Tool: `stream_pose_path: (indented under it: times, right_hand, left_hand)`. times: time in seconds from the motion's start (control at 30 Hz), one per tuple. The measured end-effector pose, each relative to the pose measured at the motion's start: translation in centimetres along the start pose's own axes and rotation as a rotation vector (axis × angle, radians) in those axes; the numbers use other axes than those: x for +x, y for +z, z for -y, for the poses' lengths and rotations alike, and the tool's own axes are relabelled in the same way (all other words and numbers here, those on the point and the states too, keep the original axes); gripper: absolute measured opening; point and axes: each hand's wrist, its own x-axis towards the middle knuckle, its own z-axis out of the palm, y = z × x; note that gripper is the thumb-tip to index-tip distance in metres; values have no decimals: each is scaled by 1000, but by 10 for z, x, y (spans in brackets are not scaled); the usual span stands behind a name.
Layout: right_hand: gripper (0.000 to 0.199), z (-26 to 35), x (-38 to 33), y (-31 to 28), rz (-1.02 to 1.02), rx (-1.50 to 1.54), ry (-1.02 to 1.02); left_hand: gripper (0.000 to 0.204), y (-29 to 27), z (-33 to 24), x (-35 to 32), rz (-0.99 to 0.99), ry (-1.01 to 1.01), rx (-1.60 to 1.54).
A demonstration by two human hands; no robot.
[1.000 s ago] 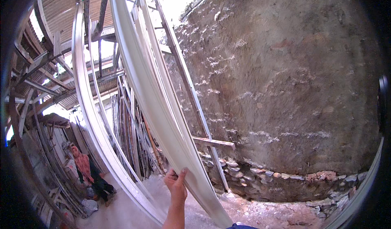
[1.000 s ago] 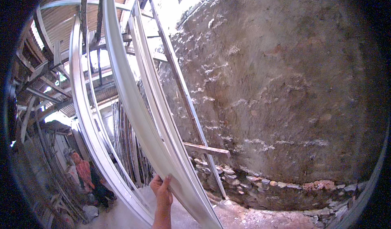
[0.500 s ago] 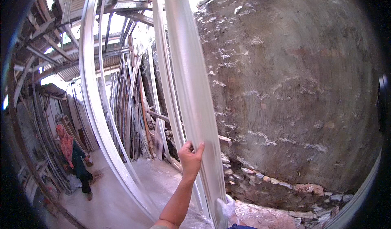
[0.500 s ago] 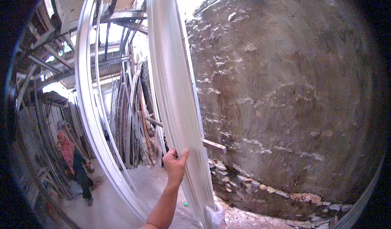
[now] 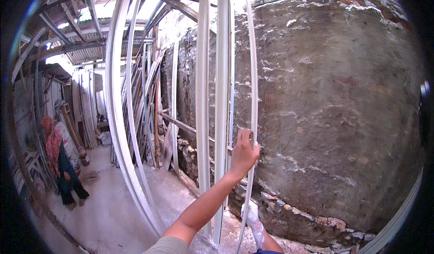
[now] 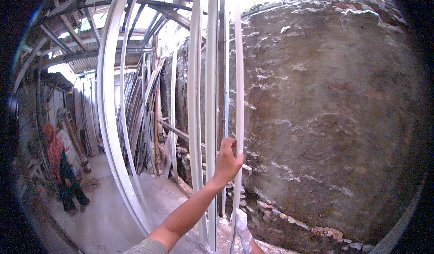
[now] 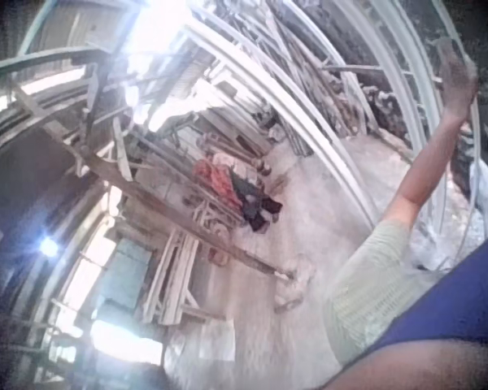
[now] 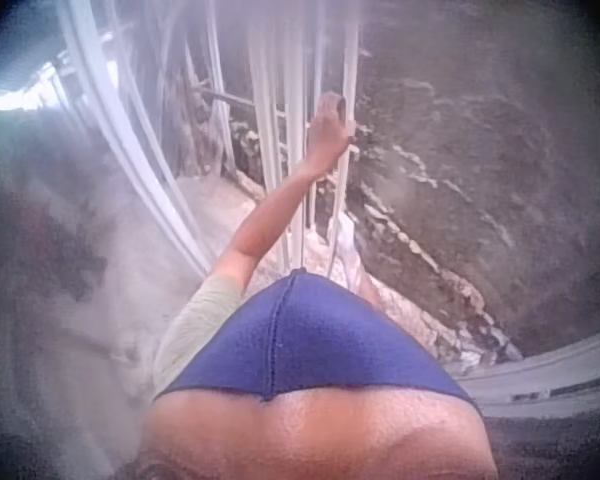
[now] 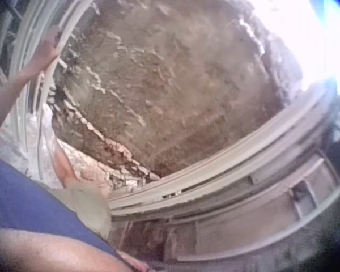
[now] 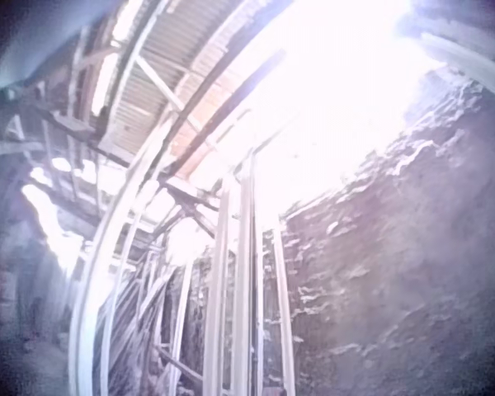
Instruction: The person repeatedly wipes and scrapes long white moldings on a workbench using a brush and a scraper. They flip and reposition the moldings to clean different sides, then carry one to a rack and return to continue cleaning other pieces.
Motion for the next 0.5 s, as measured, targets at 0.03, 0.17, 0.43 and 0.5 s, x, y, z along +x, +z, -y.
stream_pose_path:
  times: [0.03, 0.17, 0.43, 0.5]
  right_hand:
    - [22, 4, 6, 5, 10, 3, -3]
    - [23, 23, 32, 16, 68, 3, -2]
    - [25, 75, 105, 45, 227, -12, 29]
    - [25, 82, 119, 51, 263, -13, 49]
  left_hand:
    - [36, 0, 2, 8, 11, -1, 27]
    - [33, 4, 1, 40, -40, 48, 105]
    - [32, 12, 4, 107, -88, 103, 167]
    - [32, 12, 7, 115, -82, 91, 162]
